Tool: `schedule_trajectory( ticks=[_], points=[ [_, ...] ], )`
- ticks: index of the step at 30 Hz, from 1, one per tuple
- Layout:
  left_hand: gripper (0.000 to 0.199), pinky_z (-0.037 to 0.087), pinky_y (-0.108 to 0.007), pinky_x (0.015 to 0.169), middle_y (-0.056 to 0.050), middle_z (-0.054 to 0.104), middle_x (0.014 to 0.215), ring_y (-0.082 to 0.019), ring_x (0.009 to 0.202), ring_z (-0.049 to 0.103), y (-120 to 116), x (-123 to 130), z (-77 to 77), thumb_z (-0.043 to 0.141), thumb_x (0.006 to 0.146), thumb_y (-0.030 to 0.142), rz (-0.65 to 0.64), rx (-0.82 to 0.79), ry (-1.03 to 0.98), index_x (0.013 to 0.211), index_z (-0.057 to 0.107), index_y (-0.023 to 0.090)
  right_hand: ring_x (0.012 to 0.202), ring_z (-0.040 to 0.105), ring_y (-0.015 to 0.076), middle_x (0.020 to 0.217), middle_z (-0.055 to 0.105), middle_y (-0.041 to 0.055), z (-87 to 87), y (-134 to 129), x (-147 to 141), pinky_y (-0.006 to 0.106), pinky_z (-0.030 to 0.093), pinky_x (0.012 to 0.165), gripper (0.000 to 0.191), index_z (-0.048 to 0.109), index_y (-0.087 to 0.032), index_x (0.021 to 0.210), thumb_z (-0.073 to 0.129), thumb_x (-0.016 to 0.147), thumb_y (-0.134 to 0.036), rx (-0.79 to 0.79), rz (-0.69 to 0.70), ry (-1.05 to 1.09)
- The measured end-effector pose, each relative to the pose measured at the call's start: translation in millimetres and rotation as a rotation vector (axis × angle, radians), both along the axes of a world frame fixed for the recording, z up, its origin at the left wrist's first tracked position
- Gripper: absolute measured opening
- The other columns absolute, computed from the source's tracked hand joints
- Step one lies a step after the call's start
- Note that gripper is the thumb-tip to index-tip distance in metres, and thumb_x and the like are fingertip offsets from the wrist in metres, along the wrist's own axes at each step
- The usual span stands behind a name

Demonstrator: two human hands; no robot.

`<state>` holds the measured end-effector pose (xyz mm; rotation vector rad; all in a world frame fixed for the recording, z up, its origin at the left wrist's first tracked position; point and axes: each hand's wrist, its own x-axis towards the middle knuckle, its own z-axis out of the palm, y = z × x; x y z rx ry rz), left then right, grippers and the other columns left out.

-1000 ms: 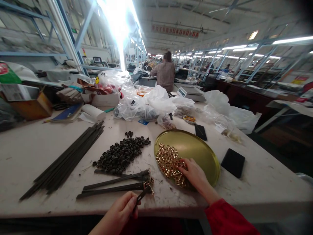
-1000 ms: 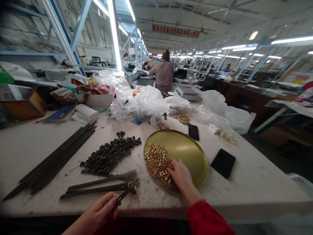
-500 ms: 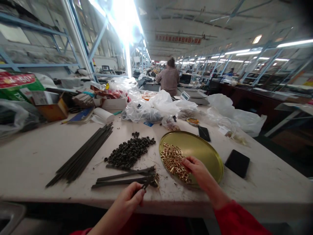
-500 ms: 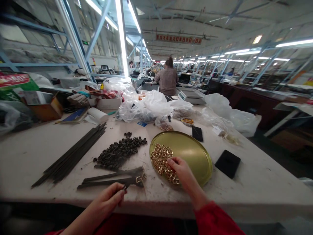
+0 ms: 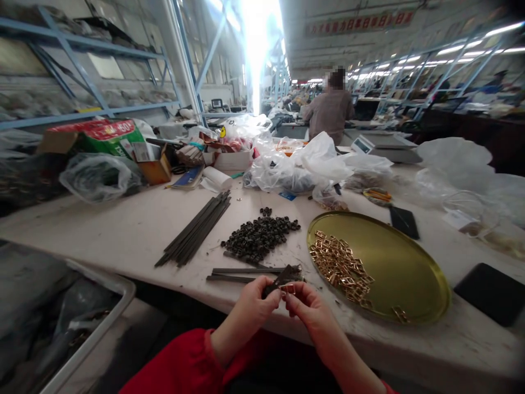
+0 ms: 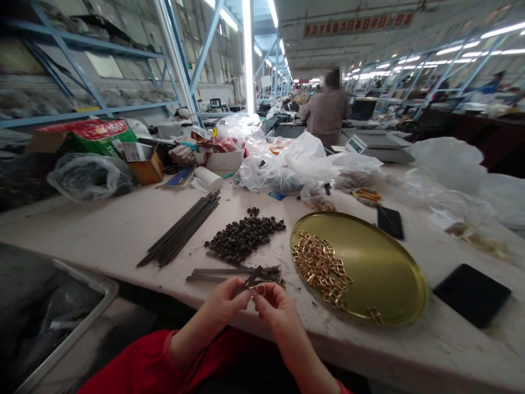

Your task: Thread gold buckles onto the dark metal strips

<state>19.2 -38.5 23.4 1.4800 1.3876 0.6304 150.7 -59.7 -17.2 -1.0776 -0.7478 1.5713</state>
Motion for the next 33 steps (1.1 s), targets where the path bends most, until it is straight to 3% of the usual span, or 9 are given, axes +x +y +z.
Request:
schedule_trajectory(
  ticks=[4,7,11,15,17,19,24,28,33],
  points=[
    [0.012,0.036,-0.022,0.060,0.002,0.053,0.065,-0.012,0.063,0.046,0.2,1.2,-4.9,0.050,0.073,0.024,-0.031,0.031,0.042,0.074,0.055,0.014,0.058,0.053,0.0147,0.066,0.061,0.0008,-6.1,0.2,-2.0,0.026,0.043,0.054,0.024,0.062,-0.019,0.076,0.070,0.065,-0.040,0.126,-0.071,-0.170],
    [0.014,0.036,-0.022,0.060,0.003,0.053,0.065,-0.012,0.063,0.046,0.6,1.8,-9.2,0.051,0.075,0.028,0.000,0.013,-0.036,0.075,0.054,0.014,0.072,0.059,0.0191,0.078,0.065,0.0043,-9.5,-2.7,0.5,0.031,0.047,0.066,0.009,0.065,-0.023,0.082,0.059,0.077,-0.027,0.368,-0.137,-0.509],
    [0.031,0.024,-0.020,0.043,0.007,0.041,0.053,-0.006,0.044,0.032,-0.3,0.5,-6.9,0.050,0.076,0.044,0.013,-0.283,-0.289,0.065,0.048,0.016,0.082,0.061,0.0202,0.090,0.065,0.0057,-16.9,-5.5,8.1,0.032,0.050,0.072,0.025,0.066,-0.029,0.098,0.051,0.082,-0.016,0.762,-0.202,-0.902],
    [0.029,0.012,-0.020,0.038,0.009,0.036,0.050,-0.003,0.039,0.021,-1.0,0.5,1.2,0.054,0.072,0.043,0.066,-0.500,-0.495,0.065,0.044,0.017,0.084,0.061,0.0204,0.092,0.065,0.0065,-27.5,-8.1,8.7,0.033,0.052,0.071,0.029,0.063,-0.028,0.104,0.047,0.084,-0.014,0.896,-0.199,-1.044],
    [0.025,0.012,-0.020,0.038,0.009,0.038,0.051,-0.003,0.039,0.022,-0.3,0.7,2.8,0.059,0.069,0.038,0.096,-0.504,-0.479,0.066,0.045,0.017,0.087,0.060,0.0200,0.095,0.063,0.0069,-28.5,-10.4,6.2,0.033,0.051,0.074,0.028,0.061,-0.026,0.104,0.047,0.083,-0.015,0.815,-0.172,-0.926],
    [0.023,0.013,-0.021,0.039,0.008,0.040,0.051,-0.004,0.039,0.023,0.7,0.5,2.1,0.059,0.069,0.037,0.106,-0.486,-0.427,0.068,0.047,0.017,0.085,0.061,0.0190,0.096,0.063,0.0071,-24.3,-12.5,4.2,0.032,0.052,0.074,0.025,0.057,-0.024,0.107,0.049,0.083,-0.021,0.606,-0.143,-0.678],
    [0.025,0.031,-0.021,0.051,0.003,0.050,0.059,-0.008,0.054,0.042,1.0,-2.1,-5.4,0.057,0.071,0.039,0.018,-0.289,-0.263,0.067,0.051,0.014,0.056,0.054,0.0125,0.064,0.060,0.0003,-2.6,-9.7,6.9,0.025,0.046,0.056,0.029,0.059,-0.017,0.081,0.059,0.075,-0.045,0.067,0.110,-0.144],
    [0.025,0.034,-0.022,0.056,0.002,0.052,0.061,-0.011,0.059,0.046,-2.2,-5.6,-9.8,0.053,0.074,0.038,-0.050,-0.179,-0.134,0.068,0.051,0.014,0.049,0.046,0.0085,0.055,0.056,-0.0023,3.1,-6.9,8.2,0.021,0.038,0.049,0.035,0.057,-0.015,0.066,0.070,0.063,-0.048,-0.074,0.195,-0.039],
    [0.023,0.037,-0.022,0.058,0.002,0.054,0.066,-0.012,0.063,0.048,-9.5,-6.2,-7.9,0.051,0.077,0.037,-0.090,-0.134,-0.090,0.074,0.052,0.014,0.050,0.047,0.0088,0.056,0.056,-0.0026,-12.0,-11.8,4.3,0.022,0.036,0.049,0.038,0.056,-0.016,0.067,0.070,0.062,-0.050,-0.092,0.222,-0.015]
  ],
)
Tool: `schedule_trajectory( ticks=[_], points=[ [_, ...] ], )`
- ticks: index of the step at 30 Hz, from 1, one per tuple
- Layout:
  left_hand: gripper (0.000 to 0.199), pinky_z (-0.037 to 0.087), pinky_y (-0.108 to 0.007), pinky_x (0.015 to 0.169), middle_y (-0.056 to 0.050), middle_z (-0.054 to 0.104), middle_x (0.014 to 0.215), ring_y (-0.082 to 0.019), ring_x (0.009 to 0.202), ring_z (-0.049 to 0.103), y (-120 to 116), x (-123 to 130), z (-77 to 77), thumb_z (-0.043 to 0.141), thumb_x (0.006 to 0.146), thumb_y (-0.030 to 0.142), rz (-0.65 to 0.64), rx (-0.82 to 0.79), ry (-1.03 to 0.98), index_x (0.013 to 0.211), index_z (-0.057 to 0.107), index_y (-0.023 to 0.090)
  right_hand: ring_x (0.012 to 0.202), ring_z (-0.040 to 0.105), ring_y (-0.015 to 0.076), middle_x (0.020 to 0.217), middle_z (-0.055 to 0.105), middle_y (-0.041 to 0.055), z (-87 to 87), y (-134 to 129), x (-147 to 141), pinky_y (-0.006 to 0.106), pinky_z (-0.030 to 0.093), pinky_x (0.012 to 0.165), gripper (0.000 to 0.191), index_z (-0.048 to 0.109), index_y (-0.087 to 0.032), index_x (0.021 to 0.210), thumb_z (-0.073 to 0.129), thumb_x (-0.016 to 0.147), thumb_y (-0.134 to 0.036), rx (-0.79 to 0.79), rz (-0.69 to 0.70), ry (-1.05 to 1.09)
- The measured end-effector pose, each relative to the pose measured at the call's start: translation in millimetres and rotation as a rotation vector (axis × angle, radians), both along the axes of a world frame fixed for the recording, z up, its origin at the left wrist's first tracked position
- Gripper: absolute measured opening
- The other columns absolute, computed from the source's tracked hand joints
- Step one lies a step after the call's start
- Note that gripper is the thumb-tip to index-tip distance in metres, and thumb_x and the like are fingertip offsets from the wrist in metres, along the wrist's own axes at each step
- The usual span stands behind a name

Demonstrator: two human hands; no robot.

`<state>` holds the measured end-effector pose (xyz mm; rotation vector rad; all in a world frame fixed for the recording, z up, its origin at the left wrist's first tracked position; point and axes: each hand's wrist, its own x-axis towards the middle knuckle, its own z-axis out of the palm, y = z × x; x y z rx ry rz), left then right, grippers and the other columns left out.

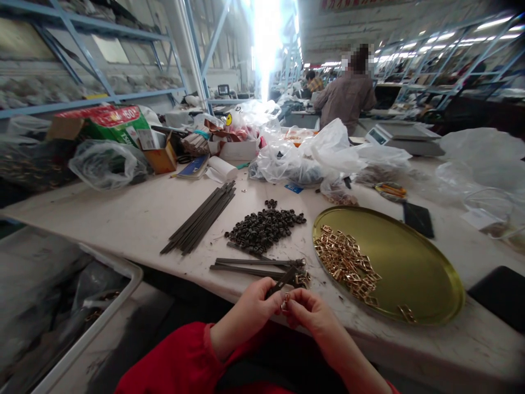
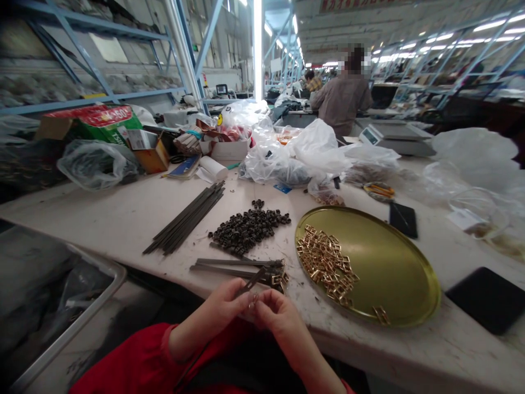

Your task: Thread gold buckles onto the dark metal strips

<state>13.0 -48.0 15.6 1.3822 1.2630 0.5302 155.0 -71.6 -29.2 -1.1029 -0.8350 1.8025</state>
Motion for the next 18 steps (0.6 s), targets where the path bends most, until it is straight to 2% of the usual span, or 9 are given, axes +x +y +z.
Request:
schedule_trajectory(
  ticks=[5,10,12,15,18],
  points=[
    [0.020,0.037,-0.022,0.060,0.001,0.055,0.070,-0.013,0.066,0.048,-5.2,1.1,2.7,0.048,0.079,0.034,-0.017,0.084,0.104,0.075,0.053,0.015,0.047,0.043,0.0077,0.054,0.054,-0.0035,-12.7,-3.7,-0.7,0.022,0.033,0.047,0.039,0.054,-0.016,0.067,0.067,0.065,-0.052,0.069,-0.009,-0.055],
    [0.020,0.037,-0.022,0.059,0.001,0.055,0.068,-0.013,0.064,0.048,-4.0,0.3,1.7,0.048,0.080,0.034,-0.057,0.077,0.123,0.075,0.051,0.015,0.060,0.053,0.0122,0.068,0.061,0.0001,-6.6,-4.8,0.0,0.024,0.040,0.055,0.031,0.058,-0.017,0.079,0.068,0.069,-0.044,0.174,-0.056,-0.047],
    [0.023,0.037,-0.022,0.060,0.001,0.054,0.066,-0.012,0.064,0.049,-2.5,-1.7,4.1,0.043,0.083,0.036,-0.082,0.074,0.080,0.075,0.051,0.015,0.061,0.055,0.0128,0.067,0.062,-0.0003,-2.4,-3.6,0.4,0.025,0.041,0.056,0.031,0.059,-0.018,0.084,0.070,0.068,-0.042,0.194,-0.092,-0.016],
    [0.030,0.037,-0.022,0.061,0.001,0.054,0.064,-0.012,0.062,0.048,-1.3,-7.9,11.3,0.034,0.087,0.037,-0.104,0.105,0.103,0.079,0.053,0.015,0.055,0.053,0.0101,0.060,0.059,-0.0035,5.4,-0.7,3.1,0.023,0.042,0.055,0.032,0.060,-0.019,0.087,0.073,0.066,-0.038,0.145,-0.186,0.074],
    [0.029,0.037,-0.022,0.061,0.001,0.056,0.066,-0.013,0.063,0.048,-3.2,-14.8,17.3,0.036,0.087,0.035,-0.148,0.146,0.216,0.084,0.058,0.015,0.052,0.053,0.0066,0.063,0.059,-0.0053,14.3,0.9,6.7,0.019,0.043,0.054,0.034,0.061,-0.020,0.090,0.077,0.062,-0.032,0.003,-0.265,0.257]
  ],
)
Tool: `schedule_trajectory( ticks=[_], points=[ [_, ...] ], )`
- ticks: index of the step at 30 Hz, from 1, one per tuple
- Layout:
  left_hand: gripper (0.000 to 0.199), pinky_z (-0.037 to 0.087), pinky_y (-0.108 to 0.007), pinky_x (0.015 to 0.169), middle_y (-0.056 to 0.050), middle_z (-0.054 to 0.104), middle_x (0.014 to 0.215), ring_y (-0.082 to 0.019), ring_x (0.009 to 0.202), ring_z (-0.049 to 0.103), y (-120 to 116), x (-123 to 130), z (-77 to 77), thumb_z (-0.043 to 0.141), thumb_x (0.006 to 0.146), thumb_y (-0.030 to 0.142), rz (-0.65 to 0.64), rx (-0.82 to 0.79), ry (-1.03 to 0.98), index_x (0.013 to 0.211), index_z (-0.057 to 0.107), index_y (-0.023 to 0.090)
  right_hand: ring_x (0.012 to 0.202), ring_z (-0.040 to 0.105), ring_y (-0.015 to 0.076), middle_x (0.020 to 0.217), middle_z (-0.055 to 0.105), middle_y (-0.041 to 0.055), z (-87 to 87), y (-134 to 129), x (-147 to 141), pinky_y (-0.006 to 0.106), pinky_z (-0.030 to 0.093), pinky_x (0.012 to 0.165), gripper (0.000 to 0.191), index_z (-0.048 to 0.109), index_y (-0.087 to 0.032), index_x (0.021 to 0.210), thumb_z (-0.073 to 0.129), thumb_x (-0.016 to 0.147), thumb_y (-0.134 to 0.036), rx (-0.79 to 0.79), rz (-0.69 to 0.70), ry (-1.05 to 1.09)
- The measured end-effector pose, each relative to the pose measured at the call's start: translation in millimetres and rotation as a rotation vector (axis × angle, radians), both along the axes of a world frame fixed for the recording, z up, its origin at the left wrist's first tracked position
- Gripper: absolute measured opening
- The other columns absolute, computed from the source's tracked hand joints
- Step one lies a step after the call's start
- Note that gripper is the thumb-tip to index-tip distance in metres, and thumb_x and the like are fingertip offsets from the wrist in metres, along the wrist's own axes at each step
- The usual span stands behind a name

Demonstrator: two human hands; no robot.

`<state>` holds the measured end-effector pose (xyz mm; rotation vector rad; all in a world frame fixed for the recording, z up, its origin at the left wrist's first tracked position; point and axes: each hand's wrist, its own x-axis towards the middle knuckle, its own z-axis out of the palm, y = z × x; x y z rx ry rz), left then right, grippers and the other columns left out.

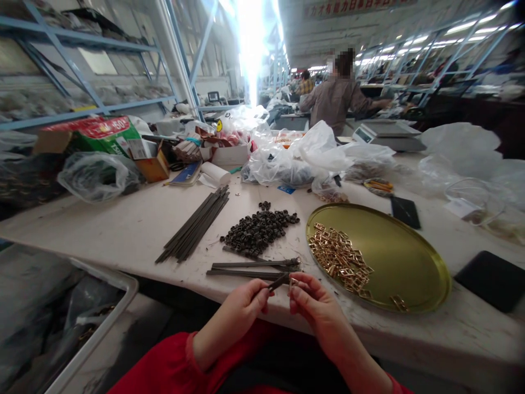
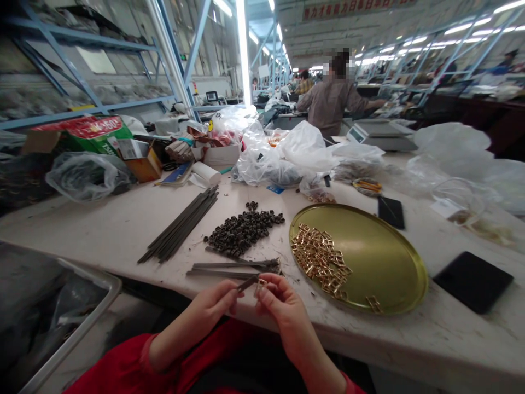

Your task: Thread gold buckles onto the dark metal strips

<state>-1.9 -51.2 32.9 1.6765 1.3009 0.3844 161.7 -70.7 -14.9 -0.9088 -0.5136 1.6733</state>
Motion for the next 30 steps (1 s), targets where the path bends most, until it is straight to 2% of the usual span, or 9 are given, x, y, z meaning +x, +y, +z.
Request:
schedule_trajectory(
  ticks=[5,9,12,15,19,23,27,30],
  points=[
    [0.029,0.040,-0.024,0.070,-0.002,0.062,0.079,-0.015,0.074,0.053,-5.8,1.6,2.7,0.036,0.087,0.032,-0.058,0.065,0.070,0.086,0.062,0.017,0.051,0.053,0.0039,0.064,0.058,-0.0056,4.8,-5.8,-7.0,0.016,0.046,0.053,0.040,0.061,-0.020,0.091,0.081,0.057,-0.024,-0.215,0.029,0.290],
    [0.024,0.041,-0.025,0.076,-0.004,0.063,0.084,-0.017,0.081,0.056,-8.9,11.4,6.1,0.038,0.087,0.029,-0.037,0.045,-0.036,0.088,0.058,0.017,0.052,0.052,0.0055,0.066,0.059,-0.0039,0.6,-13.7,-20.9,0.016,0.044,0.050,0.032,0.060,-0.019,0.088,0.077,0.063,-0.031,-0.180,0.102,0.271],
    [0.014,0.043,-0.024,0.069,-0.002,0.063,0.077,-0.015,0.073,0.056,-11.3,14.3,8.3,0.041,0.084,0.023,0.007,-0.008,-0.087,0.086,0.053,0.016,0.051,0.048,0.0067,0.060,0.055,-0.0045,-0.7,-17.4,-25.7,0.018,0.039,0.049,0.028,0.059,-0.018,0.082,0.071,0.068,-0.039,-0.039,0.050,0.068],
    [0.010,0.042,-0.024,0.065,-0.002,0.062,0.075,-0.014,0.070,0.054,-13.0,11.7,6.2,0.045,0.082,0.023,-0.003,-0.067,-0.138,0.083,0.051,0.016,0.051,0.045,0.0083,0.059,0.054,-0.0043,-0.1,-20.0,-25.3,0.020,0.037,0.049,0.029,0.058,-0.017,0.077,0.070,0.068,-0.042,0.049,-0.002,-0.133],
    [0.018,0.042,-0.026,0.068,-0.004,0.061,0.079,-0.014,0.074,0.055,-14.2,6.4,-2.3,0.049,0.081,0.031,0.001,-0.193,-0.303,0.086,0.051,0.014,0.055,0.048,0.0110,0.061,0.056,-0.0025,-0.9,-24.5,-23.5,0.022,0.040,0.052,0.028,0.057,-0.018,0.072,0.064,0.072,-0.045,0.084,-0.025,-0.283],
    [0.026,0.039,-0.025,0.062,-0.001,0.056,0.071,-0.012,0.066,0.049,-16.3,7.3,-8.6,0.055,0.076,0.039,0.101,-0.233,-0.359,0.079,0.050,0.014,0.060,0.054,0.0146,0.065,0.060,0.0002,-5.4,-28.1,-22.8,0.025,0.042,0.055,0.023,0.058,-0.019,0.073,0.058,0.078,-0.042,0.190,-0.050,-0.541],
    [0.031,0.034,-0.023,0.057,0.002,0.052,0.063,-0.010,0.058,0.044,-21.4,13.7,-4.4,0.060,0.069,0.042,0.220,-0.334,-0.411,0.073,0.048,0.014,0.061,0.053,0.0163,0.066,0.059,0.0014,-10.4,-30.1,-19.5,0.027,0.041,0.057,0.013,0.058,-0.021,0.073,0.054,0.081,-0.031,0.439,-0.164,-0.920],
    [0.032,0.034,-0.022,0.056,0.004,0.052,0.062,-0.009,0.058,0.044,-25.1,16.4,0.2,0.062,0.065,0.043,0.308,-0.412,-0.494,0.072,0.046,0.016,0.069,0.055,0.0183,0.073,0.061,0.0039,-9.2,-32.2,-14.4,0.030,0.042,0.064,0.008,0.060,-0.022,0.082,0.053,0.082,-0.023,0.680,-0.164,-1.047]
  ],
)
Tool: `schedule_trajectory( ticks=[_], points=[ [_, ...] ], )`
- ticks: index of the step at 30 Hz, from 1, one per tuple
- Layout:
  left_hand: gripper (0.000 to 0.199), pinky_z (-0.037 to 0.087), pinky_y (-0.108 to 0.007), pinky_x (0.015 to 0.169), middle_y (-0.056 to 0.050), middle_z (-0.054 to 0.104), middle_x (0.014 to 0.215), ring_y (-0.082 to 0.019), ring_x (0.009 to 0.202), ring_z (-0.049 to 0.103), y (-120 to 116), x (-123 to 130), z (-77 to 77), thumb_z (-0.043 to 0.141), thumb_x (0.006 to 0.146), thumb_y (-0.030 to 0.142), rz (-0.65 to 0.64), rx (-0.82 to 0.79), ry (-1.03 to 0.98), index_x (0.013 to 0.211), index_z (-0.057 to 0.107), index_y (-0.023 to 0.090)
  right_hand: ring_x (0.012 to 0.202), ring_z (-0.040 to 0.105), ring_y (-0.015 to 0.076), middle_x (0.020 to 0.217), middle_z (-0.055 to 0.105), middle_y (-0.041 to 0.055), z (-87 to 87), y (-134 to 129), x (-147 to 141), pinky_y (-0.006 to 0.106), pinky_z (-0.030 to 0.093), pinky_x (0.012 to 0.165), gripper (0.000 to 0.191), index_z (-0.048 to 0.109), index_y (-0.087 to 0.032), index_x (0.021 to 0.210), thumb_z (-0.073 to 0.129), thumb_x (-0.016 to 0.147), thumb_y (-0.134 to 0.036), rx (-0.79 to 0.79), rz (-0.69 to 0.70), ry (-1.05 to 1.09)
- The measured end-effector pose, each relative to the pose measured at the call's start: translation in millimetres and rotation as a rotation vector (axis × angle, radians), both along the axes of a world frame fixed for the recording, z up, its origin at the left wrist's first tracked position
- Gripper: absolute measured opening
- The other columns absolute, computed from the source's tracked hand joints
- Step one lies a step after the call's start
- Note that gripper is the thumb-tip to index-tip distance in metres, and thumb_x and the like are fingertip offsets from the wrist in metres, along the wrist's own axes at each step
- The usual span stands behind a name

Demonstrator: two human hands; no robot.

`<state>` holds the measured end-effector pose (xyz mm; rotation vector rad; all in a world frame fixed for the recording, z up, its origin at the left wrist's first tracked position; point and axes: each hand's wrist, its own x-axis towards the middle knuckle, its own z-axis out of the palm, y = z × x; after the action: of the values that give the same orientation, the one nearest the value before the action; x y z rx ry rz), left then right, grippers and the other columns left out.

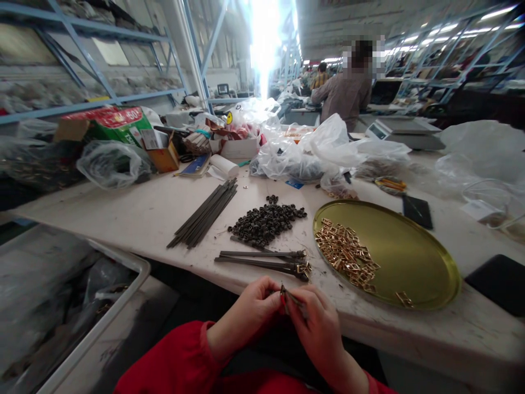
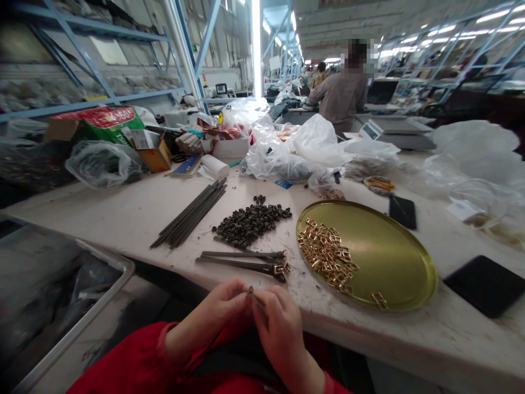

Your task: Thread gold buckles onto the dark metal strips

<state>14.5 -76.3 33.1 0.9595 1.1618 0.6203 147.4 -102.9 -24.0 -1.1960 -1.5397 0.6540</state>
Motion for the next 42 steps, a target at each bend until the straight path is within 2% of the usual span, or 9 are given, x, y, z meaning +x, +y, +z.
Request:
schedule_trajectory(
  ticks=[3,6,11,15,21,28,33,38,42],
  points=[
    [0.030,0.033,-0.022,0.055,0.004,0.051,0.062,-0.009,0.057,0.044,-0.5,-1.1,2.6,0.061,0.065,0.042,0.020,0.032,0.033,0.071,0.047,0.016,0.077,0.056,0.0195,0.083,0.063,0.0058,7.9,-0.5,6.2,0.032,0.043,0.069,0.017,0.061,-0.023,0.095,0.047,0.086,-0.025,0.000,0.154,0.055],
    [0.025,0.032,-0.021,0.054,0.004,0.051,0.059,-0.008,0.055,0.043,1.3,-2.9,5.2,0.059,0.067,0.038,-0.017,0.071,0.115,0.067,0.048,0.015,0.074,0.055,0.0182,0.080,0.061,0.0050,17.3,3.8,11.9,0.031,0.043,0.068,0.029,0.062,-0.024,0.099,0.037,0.090,-0.037,-0.210,0.257,0.290],
    [0.023,0.032,-0.021,0.052,0.005,0.050,0.057,-0.009,0.055,0.043,2.6,-3.3,2.7,0.058,0.067,0.036,-0.029,0.053,0.168,0.066,0.047,0.016,0.063,0.051,0.0141,0.067,0.056,-0.0003,22.3,16.3,16.6,0.025,0.040,0.059,0.030,0.065,-0.020,0.081,0.066,0.068,-0.048,-0.657,0.502,0.632],
    [0.022,0.031,-0.021,0.052,0.005,0.047,0.059,-0.009,0.056,0.040,3.0,-5.3,-7.6,0.058,0.067,0.035,-0.029,0.109,0.255,0.068,0.049,0.015,0.061,0.048,0.0115,0.064,0.055,-0.0025,17.9,21.0,16.9,0.022,0.037,0.057,0.027,0.063,-0.019,0.072,0.075,0.061,-0.041,-0.786,0.533,0.748],
    [0.017,0.031,-0.021,0.054,0.004,0.048,0.062,-0.010,0.059,0.040,4.4,-5.4,-16.1,0.053,0.071,0.032,-0.067,0.176,0.338,0.071,0.050,0.015,0.067,0.048,0.0129,0.070,0.050,-0.0011,13.9,24.6,20.2,0.023,0.039,0.060,0.022,0.065,-0.019,0.067,0.071,0.066,-0.041,-0.615,0.457,0.572],
    [0.015,0.034,-0.022,0.058,0.002,0.052,0.066,-0.012,0.064,0.044,4.2,-4.3,-19.3,0.051,0.076,0.030,-0.110,0.307,0.434,0.072,0.052,0.015,0.071,0.052,0.0153,0.075,0.053,0.0007,6.1,22.8,21.4,0.026,0.042,0.064,0.016,0.064,-0.020,0.071,0.064,0.073,-0.036,-0.520,0.350,0.351],
    [0.016,0.037,-0.023,0.061,0.000,0.057,0.071,-0.014,0.067,0.049,1.6,-4.0,-20.0,0.049,0.079,0.030,-0.136,0.337,0.421,0.077,0.055,0.015,0.068,0.053,0.0155,0.074,0.057,0.0001,0.9,19.0,16.9,0.026,0.043,0.061,0.005,0.060,-0.021,0.077,0.058,0.075,-0.025,-0.487,0.252,0.257],
    [0.016,0.042,-0.026,0.074,-0.005,0.063,0.086,-0.017,0.081,0.055,-1.5,-0.3,-14.7,0.047,0.080,0.023,-0.152,0.340,0.361,0.088,0.057,0.013,0.073,0.054,0.0180,0.079,0.057,0.0023,-6.2,14.7,14.1,0.029,0.044,0.065,0.006,0.059,-0.022,0.083,0.057,0.077,-0.023,-0.352,0.151,0.128],
    [0.019,0.042,-0.028,0.079,-0.006,0.064,0.091,-0.018,0.086,0.056,-2.3,-0.1,-16.2,0.049,0.081,0.026,-0.115,0.349,0.332,0.092,0.058,0.014,0.074,0.056,0.0190,0.079,0.058,0.0032,-5.6,8.6,10.6,0.031,0.046,0.066,0.004,0.058,-0.022,0.084,0.055,0.081,-0.023,-0.243,0.068,0.035]
  ],
)
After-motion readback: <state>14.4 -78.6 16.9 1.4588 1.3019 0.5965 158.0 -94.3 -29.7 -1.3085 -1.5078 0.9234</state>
